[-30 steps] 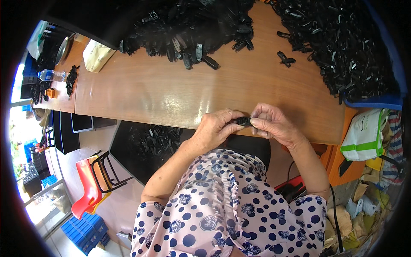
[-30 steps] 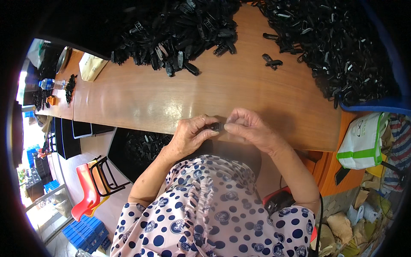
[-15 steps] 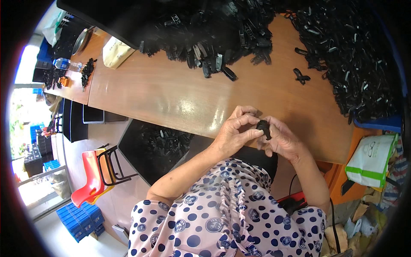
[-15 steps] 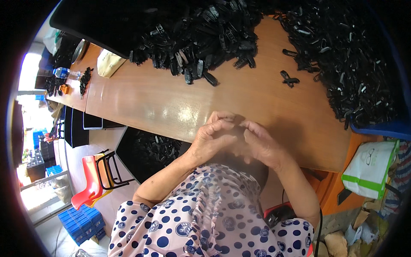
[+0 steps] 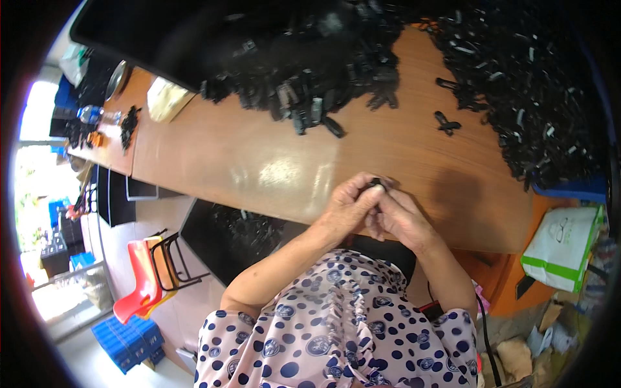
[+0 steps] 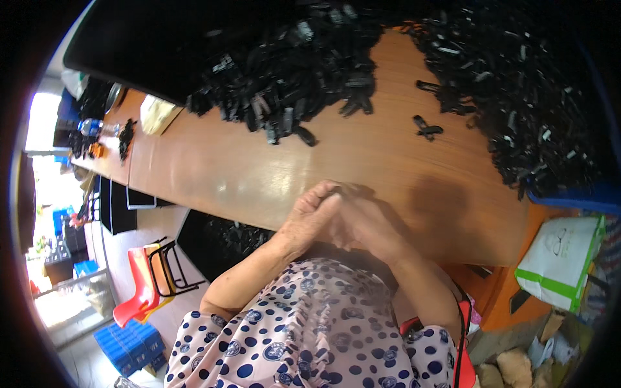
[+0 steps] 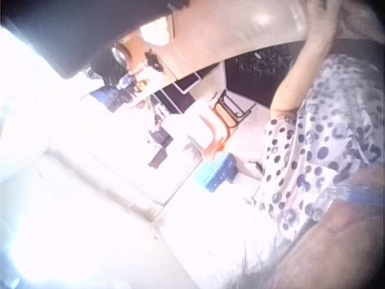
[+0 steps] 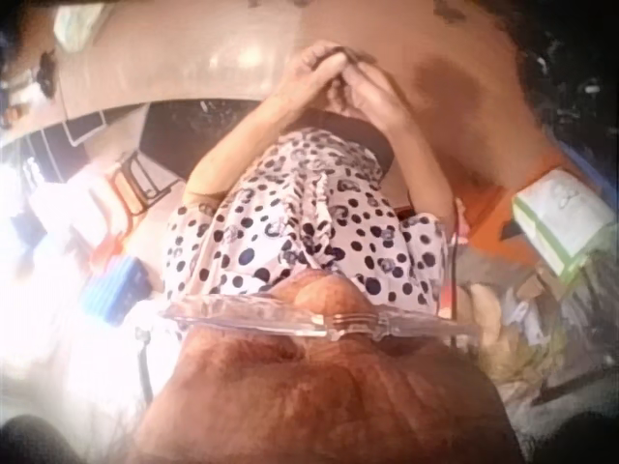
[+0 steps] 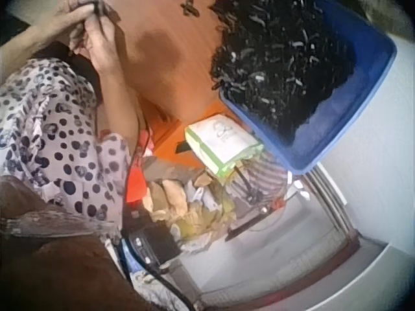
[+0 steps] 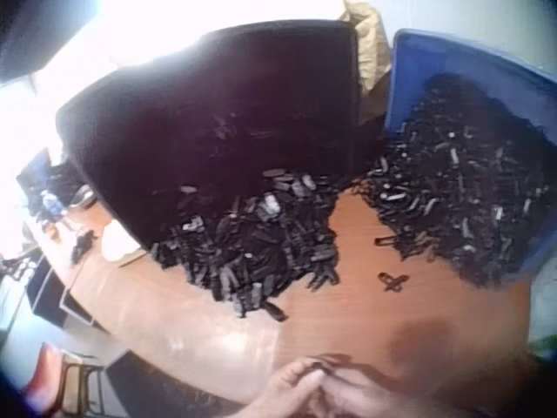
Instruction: The person repeatedly picks up plastic buckle components from the table, snaps the pieces together by hand to assemble them, and drops the assembled buckles into a container below the table.
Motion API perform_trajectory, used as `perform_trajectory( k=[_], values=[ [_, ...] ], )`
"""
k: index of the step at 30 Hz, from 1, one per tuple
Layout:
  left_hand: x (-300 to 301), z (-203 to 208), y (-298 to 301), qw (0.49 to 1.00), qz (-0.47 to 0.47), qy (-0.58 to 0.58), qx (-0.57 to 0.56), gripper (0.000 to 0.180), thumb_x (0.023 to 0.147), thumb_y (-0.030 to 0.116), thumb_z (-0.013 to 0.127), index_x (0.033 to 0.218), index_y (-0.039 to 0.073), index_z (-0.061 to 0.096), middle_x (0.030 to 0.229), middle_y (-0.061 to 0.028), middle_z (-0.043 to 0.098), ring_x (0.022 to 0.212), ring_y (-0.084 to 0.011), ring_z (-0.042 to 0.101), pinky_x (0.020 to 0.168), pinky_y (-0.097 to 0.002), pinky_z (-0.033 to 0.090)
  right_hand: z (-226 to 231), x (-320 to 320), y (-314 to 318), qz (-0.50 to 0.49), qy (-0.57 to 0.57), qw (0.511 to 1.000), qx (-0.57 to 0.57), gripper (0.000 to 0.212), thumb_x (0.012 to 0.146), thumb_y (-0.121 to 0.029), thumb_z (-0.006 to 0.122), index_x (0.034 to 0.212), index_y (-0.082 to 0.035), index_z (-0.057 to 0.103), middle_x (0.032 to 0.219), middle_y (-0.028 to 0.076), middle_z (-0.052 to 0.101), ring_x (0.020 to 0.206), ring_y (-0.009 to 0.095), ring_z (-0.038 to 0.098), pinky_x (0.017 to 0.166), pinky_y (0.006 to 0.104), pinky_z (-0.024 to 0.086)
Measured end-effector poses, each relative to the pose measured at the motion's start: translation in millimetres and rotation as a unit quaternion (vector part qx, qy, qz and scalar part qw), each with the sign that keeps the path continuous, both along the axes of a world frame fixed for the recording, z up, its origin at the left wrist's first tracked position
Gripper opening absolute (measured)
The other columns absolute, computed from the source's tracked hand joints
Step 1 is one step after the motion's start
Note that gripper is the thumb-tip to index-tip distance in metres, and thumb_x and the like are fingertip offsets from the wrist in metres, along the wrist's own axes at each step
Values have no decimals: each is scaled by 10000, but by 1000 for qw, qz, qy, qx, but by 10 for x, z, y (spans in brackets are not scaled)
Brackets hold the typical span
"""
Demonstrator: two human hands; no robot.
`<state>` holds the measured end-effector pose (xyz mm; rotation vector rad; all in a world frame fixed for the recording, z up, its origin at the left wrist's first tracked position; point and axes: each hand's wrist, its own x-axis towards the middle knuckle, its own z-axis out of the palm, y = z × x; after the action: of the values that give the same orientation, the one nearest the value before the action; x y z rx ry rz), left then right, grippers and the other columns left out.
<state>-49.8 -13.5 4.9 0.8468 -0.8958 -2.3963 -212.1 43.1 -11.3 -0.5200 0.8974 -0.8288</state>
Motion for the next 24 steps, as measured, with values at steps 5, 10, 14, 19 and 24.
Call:
perform_trajectory(
  k=[5,10,14,19,24],
  values=[
    [135,-206,-431,923,111,-169,-328,148,953,104,513,1071,16,527,1017,-60,581,892,-113,536,828,-272,446,-237,-615,-200,-64,487,843,-220,294,919,-184,558,1161,-19,532,944,103,616,841,208,608,681,344,497],
    [199,-158,-826,580,-34,-474,-662,309,810,-40,518,1097,72,524,1054,-127,516,979,-295,568,752,-392,497,-47,-1354,-584,-67,764,551,-328,249,863,-112,610,1092,-26,561,1050,117,572,976,291,543,799,364,458],
    [208,-296,-1030,472,-73,-466,-745,363,773,-19,552,1120,86,535,1046,-124,503,972,-316,568,752,-418,498,-48,-1500,-722,10,775,531,-344,206,843,-99,635,1017,-7,573,1024,121,596,959,307,555,791,368,456],
    [221,-235,-977,577,-53,-432,-691,289,811,38,592,1097,79,575,1003,-113,569,940,-307,585,775,-380,500,-14,-1433,-675,-107,577,774,-239,169,868,-133,634,930,-3,545,833,94,631,757,221,614,644,319,482],
    [232,-379,-693,825,34,-278,-491,241,869,132,643,1078,22,595,921,-60,632,803,-173,607,740,-295,500,21,-1297,-618,-86,473,853,-203,200,885,-179,632,894,-18,515,762,62,611,667,98,586,540,248,446]
  ],
)
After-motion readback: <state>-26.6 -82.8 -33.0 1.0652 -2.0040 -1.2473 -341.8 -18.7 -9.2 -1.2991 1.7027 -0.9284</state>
